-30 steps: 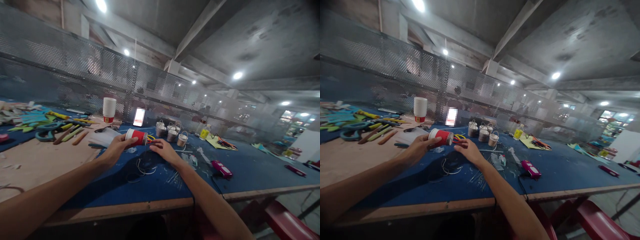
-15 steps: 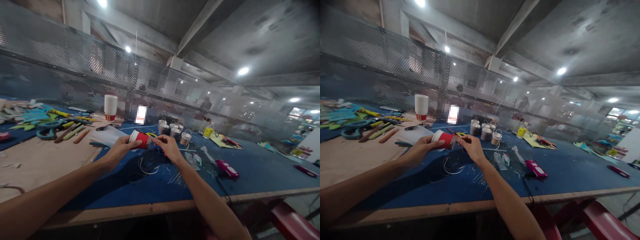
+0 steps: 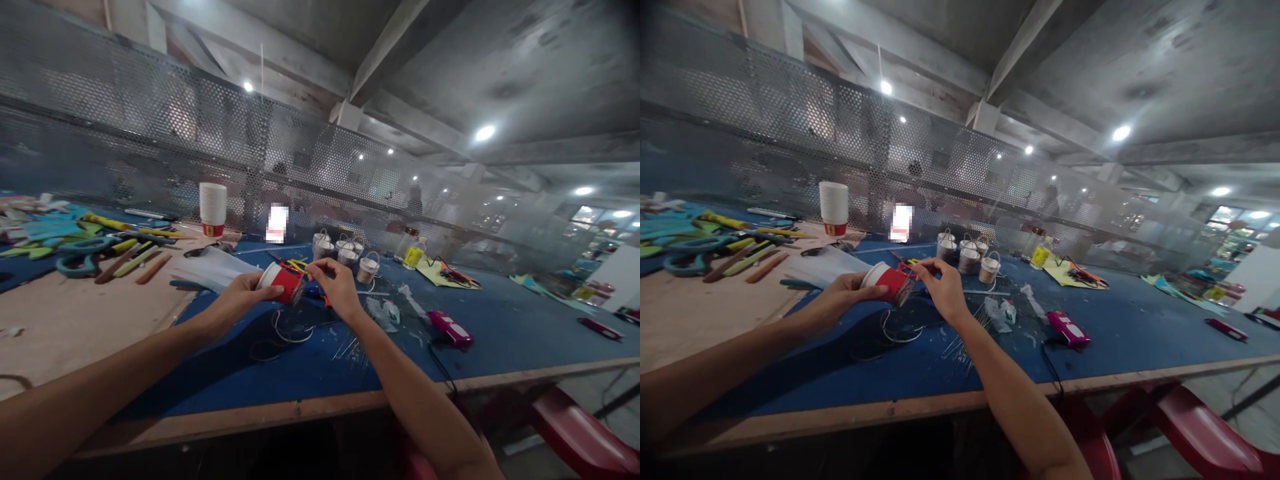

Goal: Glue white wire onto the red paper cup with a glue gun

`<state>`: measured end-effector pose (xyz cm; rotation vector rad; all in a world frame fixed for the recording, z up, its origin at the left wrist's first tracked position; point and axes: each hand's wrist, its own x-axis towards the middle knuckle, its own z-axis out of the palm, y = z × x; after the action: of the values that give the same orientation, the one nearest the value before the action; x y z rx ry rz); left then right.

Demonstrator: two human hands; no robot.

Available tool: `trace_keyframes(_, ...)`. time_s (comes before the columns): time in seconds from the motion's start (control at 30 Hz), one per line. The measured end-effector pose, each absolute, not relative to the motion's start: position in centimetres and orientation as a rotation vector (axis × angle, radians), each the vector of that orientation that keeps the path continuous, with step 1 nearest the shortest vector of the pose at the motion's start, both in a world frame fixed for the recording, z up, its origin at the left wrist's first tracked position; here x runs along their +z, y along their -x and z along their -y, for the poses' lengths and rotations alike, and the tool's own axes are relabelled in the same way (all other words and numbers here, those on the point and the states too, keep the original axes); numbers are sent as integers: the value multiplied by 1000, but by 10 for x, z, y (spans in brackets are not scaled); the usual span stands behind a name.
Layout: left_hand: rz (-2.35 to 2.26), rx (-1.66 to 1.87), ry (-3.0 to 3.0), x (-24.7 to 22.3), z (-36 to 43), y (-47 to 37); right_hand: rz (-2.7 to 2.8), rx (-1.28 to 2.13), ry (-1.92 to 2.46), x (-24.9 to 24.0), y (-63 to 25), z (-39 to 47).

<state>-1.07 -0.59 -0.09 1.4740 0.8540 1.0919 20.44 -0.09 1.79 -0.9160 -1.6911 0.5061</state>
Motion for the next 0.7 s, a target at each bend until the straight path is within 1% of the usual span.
trace_keyframes(0.7, -848, 1060, -1450, 1, 6, 12, 1683, 496, 973, 13, -208, -5)
